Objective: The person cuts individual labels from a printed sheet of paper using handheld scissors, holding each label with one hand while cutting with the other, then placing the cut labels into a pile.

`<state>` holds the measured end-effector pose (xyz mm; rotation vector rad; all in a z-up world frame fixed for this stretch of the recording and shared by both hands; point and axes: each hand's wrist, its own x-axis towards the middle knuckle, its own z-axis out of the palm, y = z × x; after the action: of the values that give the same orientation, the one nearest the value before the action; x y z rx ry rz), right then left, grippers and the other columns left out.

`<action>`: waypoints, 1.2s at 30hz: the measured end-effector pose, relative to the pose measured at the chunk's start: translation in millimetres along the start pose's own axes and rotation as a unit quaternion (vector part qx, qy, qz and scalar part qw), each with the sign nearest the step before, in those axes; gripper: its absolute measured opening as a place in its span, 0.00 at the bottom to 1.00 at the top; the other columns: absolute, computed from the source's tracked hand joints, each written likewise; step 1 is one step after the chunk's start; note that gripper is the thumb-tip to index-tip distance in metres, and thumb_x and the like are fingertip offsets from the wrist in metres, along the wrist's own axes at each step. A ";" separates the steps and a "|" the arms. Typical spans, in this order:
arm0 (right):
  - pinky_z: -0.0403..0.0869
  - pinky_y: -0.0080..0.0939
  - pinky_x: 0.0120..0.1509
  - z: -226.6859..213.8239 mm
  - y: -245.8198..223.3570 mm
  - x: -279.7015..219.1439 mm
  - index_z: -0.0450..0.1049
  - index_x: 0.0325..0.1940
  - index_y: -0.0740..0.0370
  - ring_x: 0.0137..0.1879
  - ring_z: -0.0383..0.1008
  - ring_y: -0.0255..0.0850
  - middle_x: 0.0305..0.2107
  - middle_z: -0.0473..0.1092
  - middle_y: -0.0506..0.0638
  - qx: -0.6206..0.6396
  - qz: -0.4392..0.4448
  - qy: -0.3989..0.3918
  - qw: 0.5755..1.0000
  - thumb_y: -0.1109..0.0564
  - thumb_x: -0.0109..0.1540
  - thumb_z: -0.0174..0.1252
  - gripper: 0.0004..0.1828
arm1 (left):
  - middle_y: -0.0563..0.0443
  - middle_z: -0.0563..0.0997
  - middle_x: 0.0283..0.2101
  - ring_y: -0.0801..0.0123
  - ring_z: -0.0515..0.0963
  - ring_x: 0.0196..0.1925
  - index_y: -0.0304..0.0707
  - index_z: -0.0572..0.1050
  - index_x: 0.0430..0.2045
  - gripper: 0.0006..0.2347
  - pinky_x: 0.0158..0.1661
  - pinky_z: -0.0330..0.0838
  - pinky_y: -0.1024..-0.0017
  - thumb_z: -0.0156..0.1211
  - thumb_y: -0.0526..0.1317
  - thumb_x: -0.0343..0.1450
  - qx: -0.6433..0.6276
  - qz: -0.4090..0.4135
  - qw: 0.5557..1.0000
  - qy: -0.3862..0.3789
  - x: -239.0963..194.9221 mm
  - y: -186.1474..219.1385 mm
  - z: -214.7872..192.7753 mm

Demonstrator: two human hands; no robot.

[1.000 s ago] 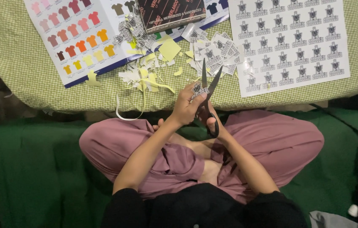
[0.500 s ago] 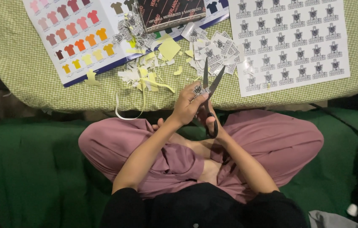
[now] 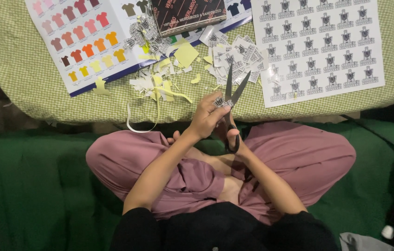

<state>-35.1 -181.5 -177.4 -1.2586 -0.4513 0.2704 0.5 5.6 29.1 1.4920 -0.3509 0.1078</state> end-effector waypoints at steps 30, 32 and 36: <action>0.76 0.35 0.35 -12.6 -75.6 48.6 0.64 0.49 0.67 0.34 0.80 0.44 0.32 0.76 0.64 -0.027 -0.016 0.223 0.974 0.69 0.58 0.71 0.23 | 0.52 0.75 0.28 0.52 0.79 0.34 0.44 0.75 0.17 0.17 0.40 0.70 0.62 0.54 0.46 0.79 0.188 0.010 0.970 -0.154 1.5 -41.9 -25.9; 0.76 0.34 0.36 -6.6 -83.4 50.3 0.65 0.49 0.67 0.34 0.79 0.42 0.31 0.76 0.63 -0.035 -0.016 0.234 0.971 0.68 0.57 0.72 0.24 | 0.51 0.75 0.26 0.53 0.79 0.33 0.44 0.75 0.17 0.18 0.40 0.70 0.63 0.53 0.46 0.79 0.195 0.008 0.968 -0.161 1.8 -43.1 -25.5; 0.76 0.33 0.35 -1.1 -90.1 51.3 0.66 0.49 0.65 0.33 0.78 0.39 0.30 0.76 0.60 -0.037 -0.008 0.256 0.966 0.68 0.56 0.73 0.25 | 0.51 0.76 0.25 0.56 0.79 0.32 0.44 0.74 0.16 0.19 0.39 0.70 0.66 0.50 0.46 0.80 0.209 0.009 0.963 -0.173 3.7 -40.1 -25.9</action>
<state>6.2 -186.3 -82.5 -1.3402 -0.0261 -0.0907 19.6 27.2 -9.1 1.9317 -0.6525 -0.0720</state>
